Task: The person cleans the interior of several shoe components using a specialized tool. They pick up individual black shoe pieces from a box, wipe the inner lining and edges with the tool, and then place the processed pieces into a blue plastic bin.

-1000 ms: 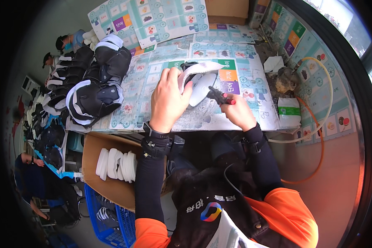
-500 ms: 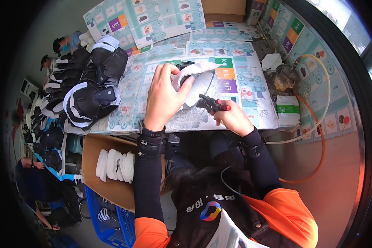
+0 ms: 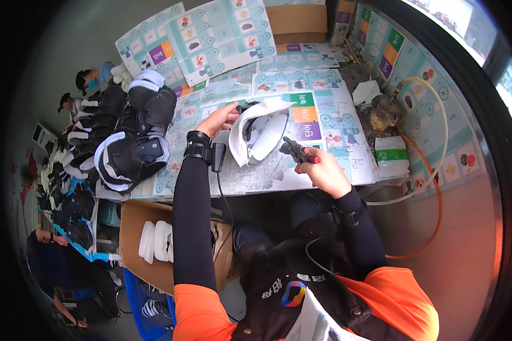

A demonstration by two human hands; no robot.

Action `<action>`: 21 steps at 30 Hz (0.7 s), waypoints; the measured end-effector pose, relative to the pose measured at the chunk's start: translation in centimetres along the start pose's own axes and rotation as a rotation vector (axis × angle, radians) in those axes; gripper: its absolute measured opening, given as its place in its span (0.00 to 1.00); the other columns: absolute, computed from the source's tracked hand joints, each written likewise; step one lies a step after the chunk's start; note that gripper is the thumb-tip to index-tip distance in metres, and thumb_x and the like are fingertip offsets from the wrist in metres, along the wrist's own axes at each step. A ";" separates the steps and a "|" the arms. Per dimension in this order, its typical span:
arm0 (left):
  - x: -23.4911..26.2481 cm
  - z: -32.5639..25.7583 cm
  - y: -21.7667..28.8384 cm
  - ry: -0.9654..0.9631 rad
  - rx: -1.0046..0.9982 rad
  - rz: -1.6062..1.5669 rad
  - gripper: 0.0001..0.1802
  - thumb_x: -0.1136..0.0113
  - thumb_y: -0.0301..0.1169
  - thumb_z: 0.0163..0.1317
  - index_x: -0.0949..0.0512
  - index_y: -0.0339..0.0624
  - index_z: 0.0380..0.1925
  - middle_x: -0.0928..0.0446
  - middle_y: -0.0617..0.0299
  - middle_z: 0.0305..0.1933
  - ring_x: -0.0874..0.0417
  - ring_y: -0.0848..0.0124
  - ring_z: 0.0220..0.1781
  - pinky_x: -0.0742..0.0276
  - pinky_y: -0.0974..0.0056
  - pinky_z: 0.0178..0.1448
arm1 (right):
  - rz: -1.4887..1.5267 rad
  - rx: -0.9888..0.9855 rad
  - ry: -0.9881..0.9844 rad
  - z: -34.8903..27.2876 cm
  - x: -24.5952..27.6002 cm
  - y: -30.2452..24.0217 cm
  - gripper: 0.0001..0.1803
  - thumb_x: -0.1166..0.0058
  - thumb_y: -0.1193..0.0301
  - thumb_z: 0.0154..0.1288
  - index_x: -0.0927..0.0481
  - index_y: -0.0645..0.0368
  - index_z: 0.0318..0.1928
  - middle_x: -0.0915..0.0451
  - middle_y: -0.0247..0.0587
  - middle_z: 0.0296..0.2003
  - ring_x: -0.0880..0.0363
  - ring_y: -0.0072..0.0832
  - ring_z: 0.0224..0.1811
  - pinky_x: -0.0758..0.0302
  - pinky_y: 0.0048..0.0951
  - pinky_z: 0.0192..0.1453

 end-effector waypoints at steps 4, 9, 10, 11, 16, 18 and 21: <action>-1.3 1.2 -0.7 -0.119 0.017 -0.242 0.20 0.49 0.48 0.76 0.15 0.47 0.48 0.10 0.64 0.46 0.20 0.76 0.46 0.29 0.65 0.56 | -0.026 -0.036 0.018 -0.2 1.2 0.3 0.15 0.37 0.69 0.61 0.15 0.64 0.46 0.15 0.37 0.29 0.21 0.25 0.23 0.24 0.31 0.27; -4.9 -0.2 1.7 -0.222 0.101 -0.306 0.15 0.40 0.40 0.73 0.15 0.44 0.49 0.13 0.68 0.42 0.20 0.76 0.46 0.28 0.65 0.55 | -0.022 -0.031 0.063 0.1 2.1 1.4 0.15 0.36 0.69 0.61 0.16 0.65 0.45 0.18 0.39 0.25 0.20 0.27 0.23 0.24 0.32 0.27; -4.3 -0.6 1.5 -0.241 0.036 -0.219 0.16 0.39 0.40 0.73 0.16 0.42 0.52 0.15 0.69 0.44 0.20 0.76 0.47 0.27 0.65 0.55 | -0.030 -0.038 0.044 0.0 1.9 1.0 0.14 0.36 0.69 0.61 0.16 0.65 0.44 0.19 0.39 0.25 0.20 0.27 0.23 0.24 0.32 0.27; -3.6 -1.1 1.3 -0.260 -0.028 -0.131 0.17 0.38 0.39 0.73 0.17 0.41 0.55 0.16 0.70 0.46 0.20 0.76 0.47 0.27 0.65 0.56 | -0.026 -0.032 0.035 -0.1 1.6 0.4 0.14 0.36 0.69 0.61 0.16 0.65 0.44 0.19 0.39 0.25 0.20 0.27 0.23 0.24 0.32 0.27; -2.4 -4.0 3.9 -0.247 -0.180 0.037 0.21 0.35 0.37 0.76 0.22 0.35 0.61 0.19 0.70 0.53 0.22 0.80 0.52 0.29 0.71 0.59 | 0.003 -0.006 -0.007 -0.1 1.7 -0.5 0.14 0.36 0.69 0.61 0.16 0.64 0.44 0.20 0.38 0.24 0.21 0.27 0.22 0.24 0.32 0.27; -1.2 -4.9 4.9 -0.222 -0.244 0.204 0.22 0.34 0.35 0.75 0.22 0.35 0.63 0.18 0.69 0.55 0.21 0.80 0.55 0.27 0.71 0.63 | 0.024 0.010 -0.055 0.0 1.3 -0.9 0.14 0.38 0.69 0.59 0.17 0.66 0.42 0.18 0.52 0.30 0.19 0.46 0.33 0.23 0.43 0.38; 2.2 -7.5 6.0 -0.151 -0.158 0.373 0.20 0.33 0.32 0.74 0.21 0.36 0.62 0.17 0.69 0.54 0.22 0.79 0.59 0.26 0.69 0.66 | 0.038 0.046 -0.136 0.2 0.1 -2.1 0.15 0.41 0.68 0.58 0.19 0.68 0.40 0.16 0.66 0.35 0.18 0.66 0.44 0.21 0.54 0.50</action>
Point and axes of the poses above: each hand's wrist, its own z-axis towards the middle knuckle, its own x-axis out of the back of the hand, y = z × x, the point moved 4 cm from there along z, towards the middle knuckle
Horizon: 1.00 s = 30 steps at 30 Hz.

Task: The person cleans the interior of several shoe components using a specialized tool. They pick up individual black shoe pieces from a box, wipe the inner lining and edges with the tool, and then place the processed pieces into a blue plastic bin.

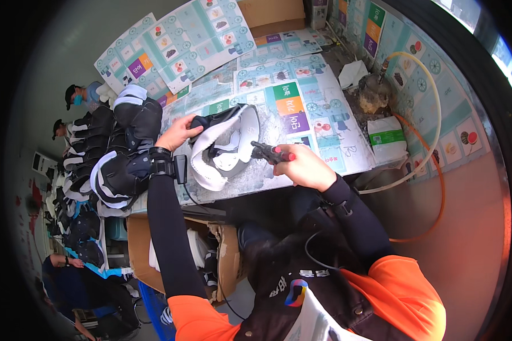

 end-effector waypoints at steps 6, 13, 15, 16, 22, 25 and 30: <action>-1.1 -2.3 0.6 0.100 -0.026 0.109 0.17 0.31 0.29 0.71 0.20 0.39 0.56 0.19 0.70 0.45 0.21 0.79 0.45 0.24 0.71 0.52 | -0.091 0.049 0.083 1.8 -2.0 -0.1 0.15 0.50 0.68 0.63 0.19 0.69 0.40 0.17 0.70 0.37 0.19 0.68 0.47 0.23 0.59 0.54; -2.4 -5.1 -0.6 0.077 -0.060 -0.117 0.16 0.37 0.27 0.71 0.22 0.41 0.57 0.23 0.72 0.48 0.23 0.80 0.51 0.27 0.70 0.58 | -0.087 0.188 -0.049 2.3 -3.4 0.9 0.11 0.44 0.70 0.60 0.18 0.67 0.36 0.18 0.52 0.26 0.16 0.45 0.30 0.21 0.43 0.39; -1.8 -5.5 -2.3 0.076 -0.061 -0.105 0.14 0.38 0.29 0.72 0.22 0.41 0.56 0.23 0.71 0.46 0.23 0.79 0.49 0.27 0.70 0.55 | 0.018 0.102 -0.158 2.1 -3.8 0.4 0.10 0.42 0.71 0.60 0.17 0.67 0.35 0.18 0.44 0.22 0.16 0.35 0.24 0.22 0.36 0.34; -1.5 -5.6 -3.6 0.071 -0.065 -0.094 0.14 0.39 0.32 0.73 0.22 0.40 0.55 0.22 0.71 0.44 0.23 0.78 0.46 0.26 0.70 0.52 | 0.114 -0.030 -0.211 1.9 -4.1 0.4 0.10 0.42 0.71 0.60 0.17 0.67 0.35 0.18 0.42 0.22 0.16 0.32 0.23 0.22 0.35 0.34; -4.0 -5.0 -3.3 0.491 0.019 -0.335 0.17 0.39 0.45 0.78 0.16 0.43 0.39 0.22 0.72 0.41 0.26 0.82 0.42 0.32 0.72 0.49 | -0.089 0.029 0.050 2.3 -3.3 0.4 0.11 0.44 0.72 0.58 0.17 0.69 0.36 0.17 0.44 0.23 0.18 0.31 0.23 0.22 0.34 0.35; -3.9 -4.8 -3.7 0.337 0.014 -0.132 0.15 0.37 0.42 0.78 0.20 0.45 0.34 0.29 0.77 0.35 0.33 0.85 0.38 0.38 0.74 0.42 | 0.142 -0.046 -0.229 1.3 -4.1 -0.6 0.10 0.43 0.74 0.58 0.17 0.70 0.37 0.19 0.39 0.22 0.19 0.26 0.22 0.24 0.29 0.32; -5.1 -5.3 -2.5 0.475 -0.166 -0.045 0.09 0.35 0.35 0.77 0.22 0.42 0.44 0.32 0.77 0.33 0.31 0.85 0.38 0.36 0.74 0.43 | 0.030 0.074 -0.126 1.3 -4.0 -0.2 0.13 0.44 0.69 0.58 0.18 0.71 0.34 0.19 0.64 0.25 0.15 0.55 0.30 0.20 0.46 0.39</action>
Point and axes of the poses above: each hand's wrist, its own z-axis towards the middle knuckle, its own x-axis out of the back of the hand, y = z × x, the point moved 4 cm from there along z, towards the middle knuckle
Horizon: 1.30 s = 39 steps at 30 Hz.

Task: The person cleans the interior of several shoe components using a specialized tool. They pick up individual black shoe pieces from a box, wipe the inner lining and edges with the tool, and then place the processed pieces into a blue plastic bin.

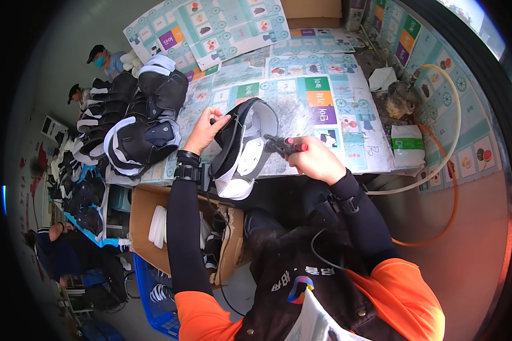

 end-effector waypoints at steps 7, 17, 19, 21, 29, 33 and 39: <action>0.3 -0.3 -0.6 -0.074 0.018 0.033 0.15 0.36 0.35 0.78 0.20 0.39 0.56 0.31 0.76 0.33 0.31 0.84 0.37 0.34 0.75 0.44 | 0.050 -0.040 -0.050 -0.5 -0.9 0.1 0.10 0.42 0.73 0.56 0.17 0.68 0.36 0.20 0.39 0.21 0.20 0.26 0.22 0.25 0.30 0.32; -0.2 -0.2 0.1 -0.014 -0.007 0.075 0.15 0.32 0.35 0.75 0.20 0.40 0.55 0.33 0.76 0.33 0.32 0.85 0.36 0.35 0.76 0.42 | 0.144 -0.097 -0.185 -1.5 -0.9 0.0 0.11 0.45 0.71 0.58 0.18 0.69 0.30 0.17 0.51 0.22 0.15 0.42 0.25 0.21 0.38 0.34; -0.2 -0.2 0.1 -0.008 0.000 0.067 0.15 0.32 0.35 0.75 0.20 0.40 0.55 0.33 0.76 0.32 0.32 0.85 0.36 0.36 0.76 0.42 | 0.024 -0.039 -0.069 -1.4 0.0 0.1 0.11 0.45 0.71 0.58 0.17 0.69 0.32 0.17 0.58 0.24 0.16 0.51 0.29 0.21 0.44 0.38; -0.3 -0.1 0.2 -0.004 0.007 0.058 0.15 0.32 0.34 0.75 0.20 0.40 0.55 0.33 0.76 0.32 0.33 0.85 0.35 0.36 0.76 0.42 | -0.127 0.040 0.119 -1.7 0.9 -0.4 0.13 0.47 0.70 0.61 0.17 0.69 0.36 0.19 0.72 0.31 0.20 0.70 0.41 0.21 0.57 0.49; -0.4 0.0 0.6 0.036 -0.045 0.064 0.14 0.31 0.33 0.74 0.21 0.39 0.53 0.33 0.77 0.31 0.33 0.85 0.35 0.35 0.76 0.43 | -0.275 -0.010 0.197 -2.4 1.3 -0.1 0.13 0.50 0.71 0.60 0.17 0.69 0.36 0.18 0.71 0.32 0.19 0.69 0.42 0.21 0.58 0.51; -0.6 0.0 1.1 0.034 -0.027 0.056 0.15 0.30 0.33 0.73 0.21 0.39 0.53 0.33 0.77 0.32 0.32 0.85 0.35 0.35 0.76 0.43 | -0.101 -0.058 0.055 -2.7 0.0 0.9 0.10 0.42 0.72 0.59 0.18 0.68 0.36 0.19 0.47 0.23 0.19 0.36 0.23 0.24 0.37 0.33; -0.7 0.5 1.4 0.031 -0.066 0.092 0.16 0.28 0.34 0.72 0.21 0.40 0.53 0.33 0.76 0.32 0.32 0.85 0.36 0.34 0.75 0.43 | 0.205 -0.187 -0.169 -3.2 -1.6 1.4 0.09 0.45 0.77 0.54 0.18 0.68 0.35 0.20 0.36 0.23 0.21 0.23 0.23 0.26 0.27 0.31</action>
Point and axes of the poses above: each hand's wrist, its own z-axis towards the middle knuckle, its own x-axis out of the back of the hand, y = z × x, the point moved 4 cm from there along z, towards the middle knuckle
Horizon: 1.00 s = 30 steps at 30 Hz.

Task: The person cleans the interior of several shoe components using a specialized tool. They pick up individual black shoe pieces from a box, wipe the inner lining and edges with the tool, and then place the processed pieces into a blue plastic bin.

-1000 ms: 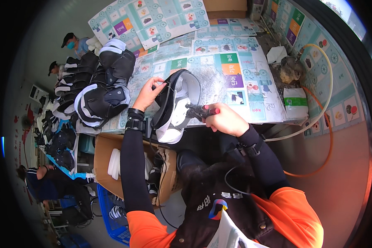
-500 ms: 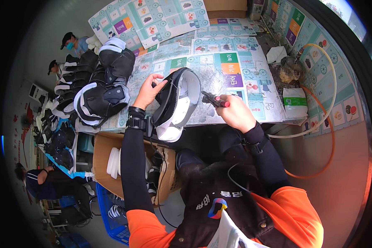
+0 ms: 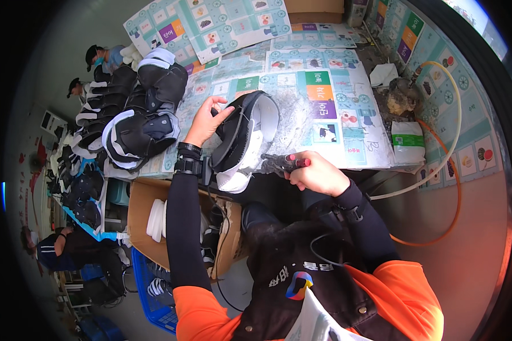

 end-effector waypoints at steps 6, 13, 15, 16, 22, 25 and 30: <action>0.9 0.2 0.2 0.030 -0.022 0.005 0.20 0.24 0.39 0.68 0.21 0.41 0.50 0.32 0.75 0.32 0.32 0.82 0.36 0.32 0.73 0.45 | -0.013 -0.017 0.148 -0.7 1.9 -1.8 0.12 0.45 0.77 0.56 0.16 0.68 0.40 0.17 0.37 0.25 0.22 0.21 0.23 0.27 0.24 0.27; -1.4 -0.6 18.5 0.035 -0.448 0.335 0.16 0.25 0.33 0.64 0.22 0.41 0.45 0.25 0.64 0.36 0.21 0.71 0.41 0.25 0.64 0.55 | 0.177 0.060 0.503 -5.0 9.2 0.1 0.14 0.40 0.72 0.58 0.15 0.61 0.45 0.13 0.35 0.33 0.25 0.19 0.24 0.32 0.25 0.23; -3.0 -1.0 21.2 -0.011 -0.983 0.702 0.16 0.25 0.32 0.61 0.21 0.43 0.44 0.23 0.61 0.40 0.20 0.61 0.46 0.25 0.57 0.59 | 0.121 0.072 0.609 -5.9 11.1 1.0 0.15 0.45 0.74 0.58 0.16 0.62 0.46 0.12 0.36 0.34 0.23 0.20 0.27 0.32 0.25 0.23; -3.9 -0.9 20.2 -0.077 -0.989 0.761 0.14 0.27 0.33 0.60 0.21 0.46 0.43 0.23 0.61 0.40 0.20 0.58 0.49 0.25 0.53 0.61 | 0.138 0.075 0.628 -6.2 11.2 1.0 0.16 0.47 0.75 0.57 0.16 0.63 0.46 0.12 0.37 0.34 0.23 0.20 0.28 0.31 0.24 0.24; -4.7 -1.6 14.0 0.049 -0.786 0.659 0.09 0.31 0.33 0.65 0.21 0.45 0.37 0.24 0.60 0.35 0.21 0.57 0.46 0.28 0.53 0.62 | 0.145 0.078 0.558 -7.0 11.1 0.7 0.19 0.49 0.76 0.57 0.17 0.66 0.49 0.12 0.40 0.35 0.19 0.23 0.32 0.28 0.25 0.24; -4.6 -2.7 10.3 0.468 -0.376 0.516 0.06 0.33 0.29 0.65 0.21 0.43 0.38 0.24 0.58 0.33 0.20 0.54 0.42 0.29 0.52 0.57 | 0.145 0.080 0.554 -6.6 11.1 1.1 0.18 0.49 0.77 0.56 0.16 0.66 0.48 0.10 0.40 0.36 0.19 0.23 0.32 0.28 0.23 0.25; -6.3 -4.2 11.0 0.843 -0.056 0.873 0.11 0.38 0.32 0.70 0.21 0.35 0.46 0.20 0.47 0.41 0.16 0.46 0.45 0.21 0.45 0.58 | 0.120 0.064 0.571 -6.3 11.4 1.3 0.17 0.47 0.76 0.58 0.16 0.66 0.47 0.11 0.39 0.36 0.18 0.23 0.33 0.25 0.26 0.26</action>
Point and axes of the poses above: each hand's wrist, its own z-axis towards the middle knuckle, its own x-axis out of the back of the hand, y = z × x, the point moved 4 cm from there along z, towards the middle knuckle
